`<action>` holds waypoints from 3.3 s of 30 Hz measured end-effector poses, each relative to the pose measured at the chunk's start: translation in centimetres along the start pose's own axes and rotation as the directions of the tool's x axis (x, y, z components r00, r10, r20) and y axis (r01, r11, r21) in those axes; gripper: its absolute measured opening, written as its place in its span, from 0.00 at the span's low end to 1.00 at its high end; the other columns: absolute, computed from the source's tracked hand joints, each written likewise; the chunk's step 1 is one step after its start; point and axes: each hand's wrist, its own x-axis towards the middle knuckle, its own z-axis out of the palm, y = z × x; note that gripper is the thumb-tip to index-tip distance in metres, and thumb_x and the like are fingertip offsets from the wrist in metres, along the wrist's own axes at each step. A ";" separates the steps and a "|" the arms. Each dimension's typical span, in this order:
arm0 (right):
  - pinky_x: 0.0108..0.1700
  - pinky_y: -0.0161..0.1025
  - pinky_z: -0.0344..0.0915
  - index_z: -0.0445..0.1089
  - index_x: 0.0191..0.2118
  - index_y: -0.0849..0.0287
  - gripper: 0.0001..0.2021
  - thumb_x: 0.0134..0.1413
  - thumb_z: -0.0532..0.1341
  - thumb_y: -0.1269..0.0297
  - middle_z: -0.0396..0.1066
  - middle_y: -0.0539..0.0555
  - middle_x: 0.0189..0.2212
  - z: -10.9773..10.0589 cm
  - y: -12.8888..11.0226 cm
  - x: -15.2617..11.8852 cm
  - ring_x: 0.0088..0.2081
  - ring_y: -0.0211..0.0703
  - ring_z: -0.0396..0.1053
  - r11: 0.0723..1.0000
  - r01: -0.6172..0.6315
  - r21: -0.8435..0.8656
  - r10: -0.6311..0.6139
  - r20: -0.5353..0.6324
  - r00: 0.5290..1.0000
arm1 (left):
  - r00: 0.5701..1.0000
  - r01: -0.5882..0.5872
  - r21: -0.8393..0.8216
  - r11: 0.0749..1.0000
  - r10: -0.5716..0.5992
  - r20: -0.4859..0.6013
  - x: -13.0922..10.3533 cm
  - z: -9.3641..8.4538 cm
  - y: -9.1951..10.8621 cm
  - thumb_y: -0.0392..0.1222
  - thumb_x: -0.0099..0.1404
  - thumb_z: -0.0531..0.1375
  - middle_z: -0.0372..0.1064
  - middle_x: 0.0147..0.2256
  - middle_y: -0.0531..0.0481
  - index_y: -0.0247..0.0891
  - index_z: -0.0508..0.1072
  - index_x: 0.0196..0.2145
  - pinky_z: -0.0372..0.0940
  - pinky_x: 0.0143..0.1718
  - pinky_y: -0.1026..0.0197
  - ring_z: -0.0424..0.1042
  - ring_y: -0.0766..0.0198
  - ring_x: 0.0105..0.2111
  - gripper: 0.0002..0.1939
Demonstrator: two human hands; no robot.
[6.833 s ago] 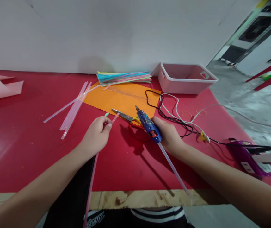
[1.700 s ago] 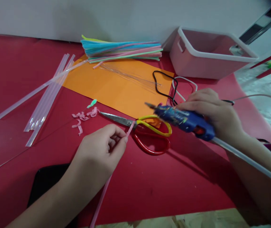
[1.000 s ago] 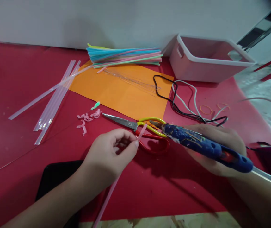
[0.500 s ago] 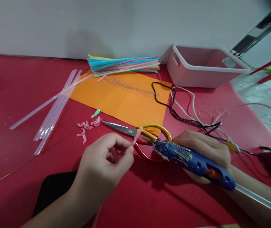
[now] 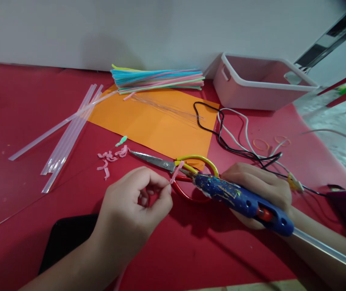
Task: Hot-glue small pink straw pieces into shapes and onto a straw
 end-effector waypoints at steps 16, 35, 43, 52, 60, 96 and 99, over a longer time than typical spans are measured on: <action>0.31 0.40 0.72 0.68 0.46 0.60 0.10 0.59 0.60 0.66 0.73 0.58 0.32 0.0 -0.1 0.0 0.31 0.44 0.73 0.999 -0.006 -0.035 0.006 0.005 1.000 | 1.000 0.016 -0.003 1.000 -0.016 0.001 -0.2 -0.1 0.0 0.36 0.60 0.63 0.71 0.21 0.59 0.42 0.75 0.27 0.62 0.20 0.71 0.67 0.71 0.19 0.04; 0.33 0.41 0.72 0.70 0.48 0.58 0.12 0.58 0.63 0.69 0.74 0.56 0.35 0.1 0.2 -0.7 0.33 0.45 0.74 0.996 -0.075 -0.038 0.067 -0.186 0.980 | 0.972 0.214 -0.216 0.953 -0.186 0.142 0.2 -0.3 0.1 0.44 0.64 0.63 0.71 0.25 0.55 0.40 0.75 0.32 0.61 0.21 0.69 0.67 0.70 0.21 0.06; 0.35 0.45 0.72 0.68 0.51 0.58 0.11 0.66 0.56 0.68 0.72 0.55 0.30 0.1 -0.4 0.6 0.32 0.46 0.72 0.995 0.078 -0.068 -0.079 -0.015 0.997 | 0.938 0.303 -0.412 0.860 -0.193 0.287 0.7 -0.5 0.1 0.42 0.64 0.65 0.73 0.29 0.54 0.40 0.77 0.35 0.63 0.23 0.72 0.67 0.71 0.24 0.04; 0.33 0.43 0.69 0.69 0.49 0.61 0.09 0.64 0.57 0.70 0.70 0.55 0.31 -0.4 -0.2 0.6 0.31 0.44 0.72 0.996 0.050 -0.073 -0.054 -0.043 0.998 | 0.934 0.322 -0.467 0.824 -0.198 0.297 0.4 -0.6 0.7 0.37 0.62 0.66 0.67 0.23 0.58 0.41 0.77 0.34 0.61 0.22 0.75 0.63 0.74 0.20 0.02; 0.31 0.43 0.67 0.70 0.48 0.57 0.09 0.63 0.59 0.69 0.69 0.54 0.29 0.5 -0.3 0.3 0.30 0.45 0.70 0.999 -0.049 -0.002 0.048 -0.149 0.988 | 0.934 0.310 -0.429 0.849 -0.187 0.304 0.7 -0.5 0.5 0.41 0.63 0.64 0.65 0.23 0.57 0.39 0.76 0.34 0.59 0.20 0.73 0.61 0.73 0.20 0.04; 0.32 0.43 0.68 0.70 0.48 0.60 0.09 0.66 0.57 0.68 0.71 0.54 0.30 -0.2 -0.2 0.5 0.30 0.44 0.72 0.999 0.048 0.008 -0.048 -0.017 0.999 | 0.914 0.365 -0.441 0.820 -0.227 0.336 0.7 -0.4 0.5 0.42 0.64 0.65 0.70 0.27 0.57 0.40 0.75 0.34 0.61 0.23 0.75 0.64 0.74 0.23 0.04; 0.32 0.42 0.68 0.70 0.47 0.59 0.08 0.66 0.58 0.68 0.70 0.54 0.30 0.0 -0.4 0.5 0.30 0.43 0.72 1.000 0.024 -0.009 -0.025 -0.066 0.998 | 0.899 0.394 -0.432 0.811 -0.243 0.364 0.7 -0.5 0.5 0.43 0.65 0.65 0.68 0.26 0.57 0.39 0.75 0.34 0.61 0.23 0.75 0.63 0.74 0.23 0.05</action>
